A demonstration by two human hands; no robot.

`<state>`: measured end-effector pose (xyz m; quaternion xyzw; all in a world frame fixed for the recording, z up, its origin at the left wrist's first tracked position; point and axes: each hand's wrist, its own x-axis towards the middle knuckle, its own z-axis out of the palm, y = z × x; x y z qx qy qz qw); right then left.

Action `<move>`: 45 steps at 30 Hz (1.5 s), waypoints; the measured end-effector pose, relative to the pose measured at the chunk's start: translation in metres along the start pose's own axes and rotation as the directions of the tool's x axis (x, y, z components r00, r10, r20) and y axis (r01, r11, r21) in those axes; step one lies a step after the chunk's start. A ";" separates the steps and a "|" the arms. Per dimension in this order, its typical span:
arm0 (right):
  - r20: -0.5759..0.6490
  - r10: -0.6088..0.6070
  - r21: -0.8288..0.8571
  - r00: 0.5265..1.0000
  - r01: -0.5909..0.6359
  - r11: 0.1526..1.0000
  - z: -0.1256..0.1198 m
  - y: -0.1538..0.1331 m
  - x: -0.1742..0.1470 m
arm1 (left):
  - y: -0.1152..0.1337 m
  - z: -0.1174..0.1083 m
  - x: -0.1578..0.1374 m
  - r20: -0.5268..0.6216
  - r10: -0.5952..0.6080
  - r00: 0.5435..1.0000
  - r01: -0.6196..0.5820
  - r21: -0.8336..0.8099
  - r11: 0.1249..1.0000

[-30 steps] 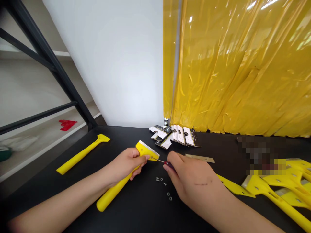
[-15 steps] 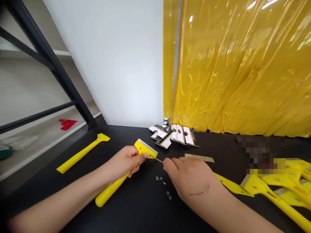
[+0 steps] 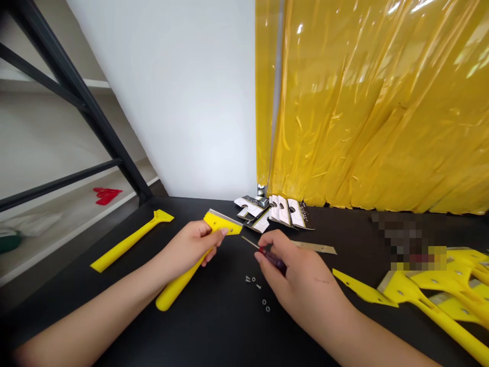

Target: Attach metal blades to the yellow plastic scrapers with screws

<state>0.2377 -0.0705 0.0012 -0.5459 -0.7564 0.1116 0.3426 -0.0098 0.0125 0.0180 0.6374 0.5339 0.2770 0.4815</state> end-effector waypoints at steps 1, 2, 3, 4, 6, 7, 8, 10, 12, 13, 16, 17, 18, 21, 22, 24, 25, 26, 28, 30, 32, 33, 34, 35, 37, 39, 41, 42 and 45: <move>-0.010 -0.008 0.007 1.000 0.008 1.000 -0.003 0.000 0.000 | 0.001 -0.002 0.001 0.002 0.004 1.000 -0.004 -0.030 1.000; -0.018 -0.024 0.007 1.000 0.024 1.000 -0.007 0.000 0.000 | 0.001 -0.003 0.002 0.007 0.009 1.000 -0.008 -0.065 0.998; -0.021 -0.046 0.000 0.999 0.046 0.999 -0.010 0.001 0.000 | 0.002 -0.004 0.003 0.013 0.014 1.000 -0.013 -0.104 0.994; -0.020 -0.074 -0.009 0.997 0.074 0.997 -0.013 0.001 -0.001 | 0.003 -0.004 0.003 0.020 0.019 1.000 -0.016 -0.147 0.989; -0.010 -0.136 -0.033 0.991 0.136 0.990 -0.017 0.001 0.000 | 0.004 -0.003 0.002 0.031 0.026 0.999 -0.018 -0.229 0.973; 0.002 -0.165 -0.045 0.986 0.165 0.985 -0.018 0.001 0.000 | 0.005 -0.002 0.002 0.035 0.026 0.999 -0.016 -0.262 0.965; 0.023 -0.190 -0.058 0.982 0.191 0.980 -0.017 0.002 0.001 | 0.005 -0.002 0.001 0.040 0.025 0.999 -0.012 -0.289 0.957; 0.098 -0.226 -0.082 0.969 0.234 0.969 -0.013 0.004 0.002 | 0.007 0.000 -0.001 0.053 0.020 0.998 -0.001 -0.323 0.946; 0.207 -0.247 -0.102 0.947 0.272 0.957 -0.008 0.005 0.003 | 0.009 0.000 -0.003 0.075 0.023 0.997 0.004 -0.341 0.940; 0.262 -0.251 -0.109 0.932 0.287 0.952 -0.005 0.006 0.003 | 0.009 0.000 -0.004 0.088 0.029 0.996 0.003 -0.346 0.938; 0.375 -0.242 -0.125 0.895 0.308 0.943 0.000 0.007 0.003 | 0.010 0.000 -0.005 0.122 0.051 0.991 -0.006 -0.348 0.937; 0.400 -0.237 -0.129 0.886 0.310 0.942 0.000 0.007 0.002 | 0.010 -0.001 -0.005 0.129 0.056 0.990 -0.007 -0.346 0.938; 0.420 -0.231 -0.134 0.878 0.312 0.941 0.001 0.007 0.002 | 0.010 -0.001 -0.005 0.137 0.058 0.989 -0.007 -0.344 0.939; 0.460 -0.215 -0.141 0.861 0.310 0.940 0.000 0.007 0.001 | 0.010 -0.002 -0.005 0.163 0.054 0.985 0.004 -0.339 0.941; 0.467 -0.210 -0.141 0.859 0.307 0.941 0.000 0.007 0.001 | 0.010 -0.002 -0.005 0.170 0.052 0.984 0.009 -0.339 0.941; 0.472 -0.200 -0.139 0.859 0.296 0.945 -0.001 0.006 0.001 | 0.009 -0.003 -0.005 0.177 0.048 0.983 0.015 -0.339 0.941; 0.469 -0.196 -0.137 0.861 0.290 0.947 -0.001 0.005 0.000 | 0.009 -0.002 -0.005 0.179 0.049 0.983 0.015 -0.339 0.941; 0.464 -0.192 -0.136 0.865 0.284 0.949 -0.002 0.005 0.000 | 0.009 -0.002 -0.005 0.178 0.051 0.983 0.013 -0.340 0.940; 0.451 -0.193 -0.129 0.871 0.278 0.952 -0.002 0.004 0.000 | 0.009 -0.001 -0.006 0.172 0.062 0.983 0.001 -0.343 0.939; 0.439 -0.202 -0.120 0.875 0.281 0.952 -0.002 0.004 0.000 | 0.008 0.000 -0.006 0.164 0.076 0.984 -0.014 -0.347 0.938; 0.417 -0.216 -0.113 0.883 0.286 0.951 -0.002 0.005 -0.001 | 0.008 0.001 -0.005 0.157 0.087 0.984 -0.027 -0.349 0.937; 0.398 -0.223 -0.113 0.890 0.289 0.951 -0.002 0.005 -0.001 | 0.007 0.001 -0.005 0.155 0.091 0.984 -0.032 -0.350 0.936; 0.374 -0.232 -0.113 0.898 0.292 0.950 -0.003 0.006 -0.001 | 0.007 0.001 -0.004 0.154 0.095 0.984 -0.035 -0.350 0.936; 0.351 -0.240 -0.113 0.905 0.296 0.949 -0.003 0.006 0.000 | 0.006 0.001 -0.004 0.153 0.097 0.983 -0.037 -0.350 0.936; 0.314 -0.263 -0.109 0.912 0.310 0.944 -0.006 0.007 0.001 | 0.005 0.000 -0.003 0.153 0.100 0.983 -0.041 -0.351 0.936; 0.298 -0.287 -0.103 0.911 0.329 0.939 -0.008 0.007 0.002 | 0.005 0.000 -0.003 0.154 0.105 0.982 -0.045 -0.351 0.935; 0.290 -0.305 -0.103 0.907 0.347 0.932 -0.008 0.007 0.002 | 0.004 0.000 -0.003 0.154 0.111 0.982 -0.051 -0.352 0.935; 0.288 -0.310 -0.106 0.906 0.352 0.930 -0.008 0.008 0.002 | 0.004 0.000 -0.003 0.155 0.113 0.981 -0.052 -0.351 0.935; 0.302 -0.309 -0.112 0.902 0.356 0.928 -0.005 0.011 0.000 | 0.004 0.001 -0.002 0.155 0.114 0.981 -0.054 -0.347 0.936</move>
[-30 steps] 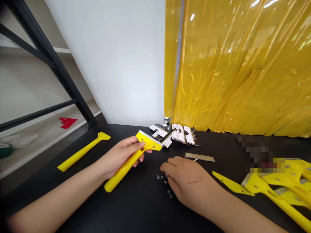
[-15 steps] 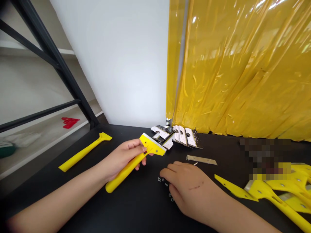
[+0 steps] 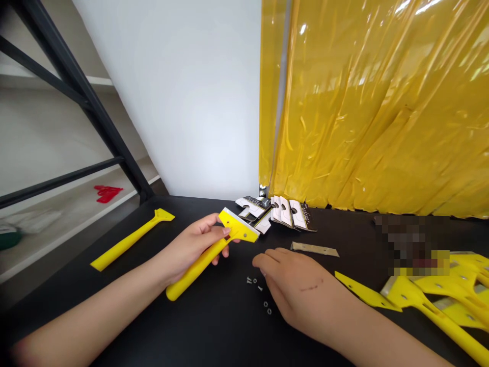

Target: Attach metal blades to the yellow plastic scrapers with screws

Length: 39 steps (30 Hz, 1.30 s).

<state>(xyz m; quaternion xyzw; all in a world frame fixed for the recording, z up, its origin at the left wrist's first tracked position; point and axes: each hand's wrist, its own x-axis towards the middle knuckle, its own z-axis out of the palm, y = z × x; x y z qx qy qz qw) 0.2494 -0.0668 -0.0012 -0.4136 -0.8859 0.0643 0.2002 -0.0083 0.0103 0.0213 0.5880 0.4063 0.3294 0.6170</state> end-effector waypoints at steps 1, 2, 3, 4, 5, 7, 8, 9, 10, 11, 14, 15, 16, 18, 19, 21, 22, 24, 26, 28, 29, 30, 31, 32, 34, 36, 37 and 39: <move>0.007 0.001 0.000 1.000 -0.001 1.000 0.001 0.001 -0.001 | 0.000 0.000 0.000 -0.001 0.000 1.000 0.000 0.003 1.000; 0.013 0.005 0.001 1.000 -0.005 1.000 0.003 0.001 -0.001 | -0.001 0.000 0.001 -0.003 0.000 1.000 0.000 0.006 1.000; 0.015 0.007 0.003 1.000 -0.007 1.000 0.003 0.001 -0.002 | -0.002 0.000 0.001 -0.004 0.000 1.000 0.000 0.010 1.000; 0.010 0.009 0.004 1.000 -0.009 1.000 0.003 0.001 -0.002 | -0.002 0.001 0.001 -0.004 -0.001 1.000 0.001 0.014 1.000; 0.005 0.010 0.008 1.000 -0.010 1.000 0.002 0.001 -0.003 | -0.003 0.001 0.001 -0.004 -0.001 1.000 0.001 0.019 1.000; -0.003 0.000 0.021 1.000 0.000 1.000 0.000 -0.002 -0.003 | -0.003 0.003 0.001 -0.003 0.000 1.000 0.000 0.030 1.000; -0.005 -0.010 0.030 1.000 0.010 1.000 -0.002 -0.003 -0.003 | -0.003 0.003 0.001 -0.001 0.001 1.000 -0.001 0.035 0.999; -0.006 -0.024 0.037 1.000 0.025 0.999 -0.003 -0.004 -0.003 | -0.003 0.004 0.000 0.001 0.001 1.000 -0.001 0.039 0.999; -0.007 -0.041 0.043 0.999 0.041 0.998 -0.004 -0.005 -0.003 | -0.002 0.004 0.000 0.002 0.001 1.000 -0.002 0.041 0.999; -0.010 -0.058 0.047 0.998 0.058 0.997 -0.005 -0.006 -0.003 | -0.002 0.005 0.000 0.004 0.002 1.000 -0.002 0.043 0.999; -0.008 -0.089 0.053 0.996 0.089 0.995 -0.006 -0.007 -0.002 | -0.002 0.005 0.000 0.004 0.000 1.000 0.000 0.045 0.999; -0.004 -0.087 0.054 0.996 0.087 0.995 -0.006 -0.006 -0.002 | -0.002 0.005 0.000 0.004 -0.003 1.000 0.003 0.046 0.999; 0.003 -0.080 0.057 0.997 0.080 0.995 -0.005 -0.006 -0.002 | -0.003 0.005 0.000 0.003 -0.007 1.000 0.007 0.046 0.999; 0.017 -0.060 0.062 0.998 0.058 0.996 -0.004 -0.004 -0.003 | -0.003 0.005 0.001 0.004 -0.014 1.000 0.014 0.047 0.999; 0.022 -0.049 0.064 0.999 0.048 0.997 -0.003 -0.003 -0.003 | -0.004 0.005 0.001 0.004 -0.017 1.000 0.017 0.047 0.999; 0.035 -0.035 0.070 0.999 0.033 0.997 0.000 0.000 -0.004 | -0.004 0.005 0.001 0.007 -0.019 1.000 0.019 0.046 0.999; 0.043 -0.029 0.072 0.999 0.026 0.997 0.002 0.001 -0.004 | -0.005 0.005 0.001 0.008 -0.018 1.000 0.018 0.046 0.999; 0.055 -0.017 0.074 0.998 0.013 0.997 0.004 0.004 -0.003 | -0.005 0.005 0.001 0.012 -0.017 1.000 0.017 0.046 0.999; 0.061 -0.001 0.074 0.998 -0.003 0.997 0.007 0.006 -0.003 | -0.005 0.005 0.001 0.017 -0.018 1.000 0.018 0.048 0.999; 0.057 0.023 0.072 0.998 -0.027 0.997 0.008 0.008 -0.002 | -0.006 0.005 0.001 0.024 -0.026 0.999 0.024 0.048 0.999; 0.054 0.036 0.071 0.998 -0.040 0.997 0.009 0.009 -0.002 | -0.006 0.005 0.001 0.026 -0.028 0.999 0.027 0.048 0.998; 0.052 0.051 0.070 0.997 -0.055 0.996 0.009 0.009 -0.003 | -0.007 0.005 0.001 0.027 -0.029 0.999 0.028 0.047 0.998; 0.050 0.067 0.069 0.996 -0.070 0.995 0.008 0.009 -0.003 | -0.007 0.005 0.002 0.025 -0.028 0.999 0.026 0.047 0.999; 0.050 0.084 0.068 0.995 -0.087 0.994 0.008 0.008 -0.003 | -0.008 0.004 0.002 0.023 -0.025 0.999 0.024 0.048 0.999; 0.059 0.108 0.067 0.992 -0.112 0.991 0.006 0.006 -0.002 | -0.008 0.004 0.003 0.017 -0.020 1.000 0.019 0.048 0.999; 0.080 0.122 0.065 0.989 -0.127 0.990 0.004 0.004 -0.001 | -0.008 0.004 0.004 0.015 -0.021 1.000 0.020 0.048 0.999; 0.093 0.124 0.065 0.988 -0.130 0.989 0.003 0.002 -0.001 | -0.008 0.004 0.004 0.015 -0.023 1.000 0.022 0.048 0.999; 0.117 0.122 0.066 0.986 -0.130 0.989 0.001 0.000 0.001 | -0.008 0.004 0.003 0.013 -0.023 1.000 0.023 0.049 0.999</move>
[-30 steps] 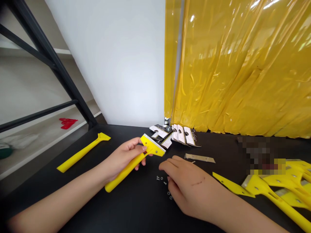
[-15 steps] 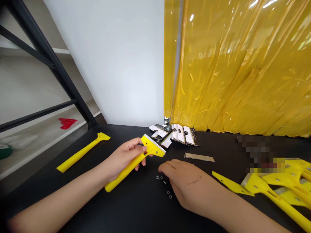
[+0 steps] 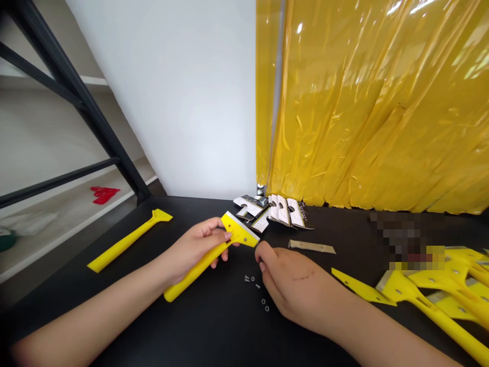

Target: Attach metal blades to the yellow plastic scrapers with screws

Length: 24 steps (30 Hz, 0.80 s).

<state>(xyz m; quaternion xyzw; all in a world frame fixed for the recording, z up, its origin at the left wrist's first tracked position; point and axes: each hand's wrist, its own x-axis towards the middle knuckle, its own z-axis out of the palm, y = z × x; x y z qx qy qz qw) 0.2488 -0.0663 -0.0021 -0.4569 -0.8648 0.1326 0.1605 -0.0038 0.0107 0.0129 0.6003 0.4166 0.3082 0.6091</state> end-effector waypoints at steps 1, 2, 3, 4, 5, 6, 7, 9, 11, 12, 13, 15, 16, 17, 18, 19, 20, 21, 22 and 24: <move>0.009 -0.001 0.002 1.000 0.001 1.000 -0.001 -0.001 0.000 | 0.000 0.000 0.000 -0.001 0.001 1.000 -0.001 0.002 1.000; 0.017 -0.003 0.004 1.000 0.003 1.000 -0.001 -0.002 0.000 | 0.000 0.000 0.000 -0.003 0.002 1.000 -0.002 0.004 1.000; 0.022 -0.003 0.008 1.000 0.003 1.000 -0.001 -0.002 0.000 | 0.000 0.000 -0.001 -0.005 0.003 1.000 -0.003 0.006 1.000; 0.027 -0.001 0.013 1.000 0.001 1.000 -0.001 -0.002 0.000 | 0.001 0.000 -0.001 -0.006 0.004 1.000 -0.004 0.008 1.000; 0.031 0.001 0.017 1.000 -0.002 1.000 0.000 -0.001 0.001 | 0.001 0.000 -0.001 -0.005 0.004 1.000 -0.004 0.009 1.000; 0.034 0.003 0.022 0.999 -0.004 1.000 0.001 0.000 0.001 | 0.000 0.001 -0.001 -0.003 0.004 1.000 -0.004 0.009 1.000; 0.036 0.003 0.028 0.999 -0.004 1.000 0.002 0.001 0.002 | 0.000 0.001 -0.001 0.001 0.002 1.000 -0.002 0.007 1.000; 0.032 -0.001 0.039 0.999 0.000 0.999 0.004 0.005 0.004 | 0.000 0.001 -0.001 0.013 -0.001 1.000 0.001 0.001 1.000; 0.018 0.004 0.044 1.000 -0.005 0.999 0.004 0.009 0.007 | 0.000 0.001 -0.001 0.025 -0.005 1.000 0.005 -0.002 1.000; 0.009 0.011 0.045 1.000 -0.011 0.999 0.004 0.011 0.008 | 0.000 0.001 -0.001 0.029 -0.007 1.000 0.007 -0.001 1.000; 0.000 0.020 0.046 1.000 -0.020 0.999 0.004 0.012 0.009 | 0.000 0.001 -0.001 0.032 -0.009 0.999 0.009 0.002 1.000; -0.013 0.036 0.047 0.999 -0.036 0.998 0.002 0.012 0.010 | 0.000 0.001 -0.001 0.035 -0.012 0.999 0.011 0.006 1.000; -0.015 0.041 0.048 0.999 -0.041 0.998 0.001 0.012 0.009 | 0.000 0.001 -0.001 0.036 -0.011 0.999 0.011 0.007 1.000; -0.016 0.045 0.046 0.999 -0.045 0.998 0.000 0.012 0.009 | -0.001 0.001 0.000 0.036 -0.011 0.999 0.010 0.006 1.000; -0.012 0.048 0.044 0.999 -0.048 0.998 -0.001 0.011 0.008 | -0.001 0.000 0.000 0.035 -0.009 0.999 0.009 0.004 1.000; -0.004 0.048 0.040 0.999 -0.048 0.998 -0.001 0.010 0.008 | -0.001 0.000 0.000 0.034 -0.008 0.999 0.008 0.002 1.000; 0.009 0.043 0.038 0.999 -0.044 0.998 -0.001 0.010 0.007 | -0.001 0.000 0.000 0.033 -0.007 0.999 0.007 0.001 1.000; 0.023 0.034 0.036 0.999 -0.035 0.999 -0.001 0.009 0.006 | -0.001 0.000 0.000 0.032 -0.006 0.999 0.006 0.001 1.000; 0.038 0.021 0.038 0.999 -0.023 0.999 0.000 0.009 0.005 | -0.001 0.000 0.000 0.032 -0.005 0.999 0.005 0.001 1.000; 0.064 -0.014 0.046 0.998 0.011 0.999 0.002 0.009 0.005 | -0.001 0.000 0.000 0.031 -0.005 1.000 0.005 0.000 1.000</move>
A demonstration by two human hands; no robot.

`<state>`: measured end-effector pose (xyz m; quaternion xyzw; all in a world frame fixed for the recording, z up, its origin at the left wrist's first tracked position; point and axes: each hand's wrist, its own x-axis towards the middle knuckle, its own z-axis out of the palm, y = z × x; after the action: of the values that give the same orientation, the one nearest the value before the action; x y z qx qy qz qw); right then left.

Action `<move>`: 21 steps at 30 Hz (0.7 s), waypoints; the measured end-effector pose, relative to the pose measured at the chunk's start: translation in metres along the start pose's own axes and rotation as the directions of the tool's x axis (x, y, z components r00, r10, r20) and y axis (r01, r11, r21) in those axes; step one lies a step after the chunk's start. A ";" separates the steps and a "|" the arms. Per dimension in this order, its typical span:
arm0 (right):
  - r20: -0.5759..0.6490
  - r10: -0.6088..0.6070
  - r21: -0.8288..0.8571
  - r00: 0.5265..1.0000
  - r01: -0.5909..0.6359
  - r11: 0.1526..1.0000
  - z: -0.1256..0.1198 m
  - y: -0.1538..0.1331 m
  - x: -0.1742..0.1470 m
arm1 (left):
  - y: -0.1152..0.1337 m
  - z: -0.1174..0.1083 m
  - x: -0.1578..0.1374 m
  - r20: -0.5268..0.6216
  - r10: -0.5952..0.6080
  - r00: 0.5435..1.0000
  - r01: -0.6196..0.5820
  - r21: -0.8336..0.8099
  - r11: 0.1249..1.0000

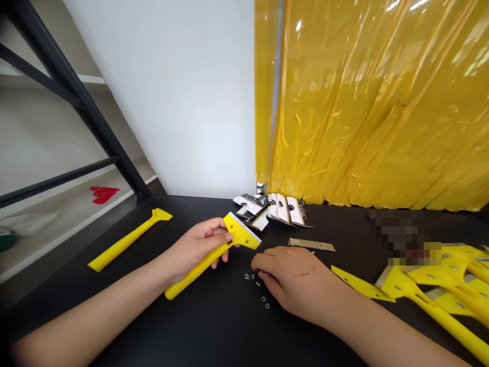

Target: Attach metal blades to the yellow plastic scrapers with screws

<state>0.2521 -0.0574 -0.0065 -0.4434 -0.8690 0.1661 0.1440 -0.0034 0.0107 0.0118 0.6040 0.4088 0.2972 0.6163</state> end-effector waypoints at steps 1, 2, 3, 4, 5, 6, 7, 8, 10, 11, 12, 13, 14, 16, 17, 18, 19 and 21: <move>0.007 -0.017 0.002 1.000 0.017 1.000 0.001 0.000 0.000 | 0.000 0.000 0.000 -0.001 -0.001 1.000 0.001 -0.001 1.000; 0.012 -0.032 0.002 0.999 0.032 0.999 0.001 0.000 0.000 | 0.000 0.000 0.000 -0.002 -0.001 1.000 0.001 -0.002 1.000; 0.014 -0.046 0.001 0.999 0.046 0.999 0.002 0.000 0.001 | 0.000 0.000 0.000 -0.002 -0.001 1.000 0.001 -0.002 1.000; 0.017 -0.058 0.000 0.998 0.058 0.998 0.002 0.000 0.001 | 0.000 0.000 0.000 -0.002 -0.001 1.000 0.001 -0.003 1.000; 0.016 -0.066 -0.002 0.998 0.066 0.998 0.001 0.000 0.001 | 0.000 0.000 0.000 -0.003 -0.001 1.000 0.001 -0.004 1.000; 0.015 -0.070 -0.002 0.997 0.070 0.998 0.001 0.000 0.001 | 0.000 0.000 0.000 -0.004 -0.001 1.000 0.001 -0.005 1.000; 0.015 -0.074 -0.002 0.997 0.074 0.997 0.001 -0.001 0.001 | 0.000 0.000 0.000 -0.005 -0.001 1.000 0.001 -0.005 1.000; 0.016 -0.078 -0.001 0.997 0.078 0.997 0.001 -0.001 0.001 | 0.000 0.000 0.000 -0.007 -0.002 1.000 0.001 -0.006 1.000; 0.019 -0.084 -0.002 0.996 0.084 0.996 0.001 -0.001 0.001 | 0.000 0.000 0.000 -0.010 -0.002 1.000 0.002 -0.008 1.000; 0.021 -0.087 -0.003 0.996 0.087 0.996 0.001 -0.001 0.000 | 0.000 0.000 0.000 -0.011 -0.003 1.000 0.003 -0.007 1.000; 0.024 -0.087 -0.003 0.996 0.087 0.996 0.001 -0.001 0.000 | 0.000 0.000 0.000 -0.011 -0.005 1.000 0.005 -0.007 1.000; 0.025 -0.083 -0.003 0.996 0.084 0.997 0.002 0.000 0.000 | 0.000 0.000 0.000 -0.011 -0.007 1.000 0.007 -0.006 1.000; 0.027 -0.077 -0.002 0.997 0.077 0.997 0.002 0.000 0.000 | 0.000 0.000 0.000 -0.010 -0.009 1.000 0.009 -0.005 1.000; 0.031 -0.066 0.003 0.997 0.066 0.998 0.003 0.001 0.001 | 0.000 0.001 0.000 -0.008 -0.010 1.000 0.010 -0.003 1.000; 0.034 -0.060 0.006 0.998 0.060 0.998 0.003 0.002 0.002 | 0.001 0.001 0.000 -0.007 -0.009 1.000 0.009 -0.004 1.000; 0.037 -0.055 0.009 0.998 0.055 0.998 0.004 0.002 0.002 | 0.001 0.001 0.000 -0.006 -0.007 1.000 0.007 -0.005 1.000; 0.040 -0.050 0.012 0.998 0.049 0.999 0.004 0.003 0.003 | 0.001 0.001 0.000 -0.006 -0.004 1.000 0.004 -0.007 1.000; 0.046 -0.034 0.018 0.998 0.033 0.999 0.007 0.005 0.005 | 0.003 0.001 -0.001 -0.008 0.006 1.000 -0.007 -0.014 1.000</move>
<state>0.2497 -0.0515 -0.0140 -0.4237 -0.8778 0.1813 0.1304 -0.0025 0.0096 0.0144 0.5998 0.4071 0.3045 0.6179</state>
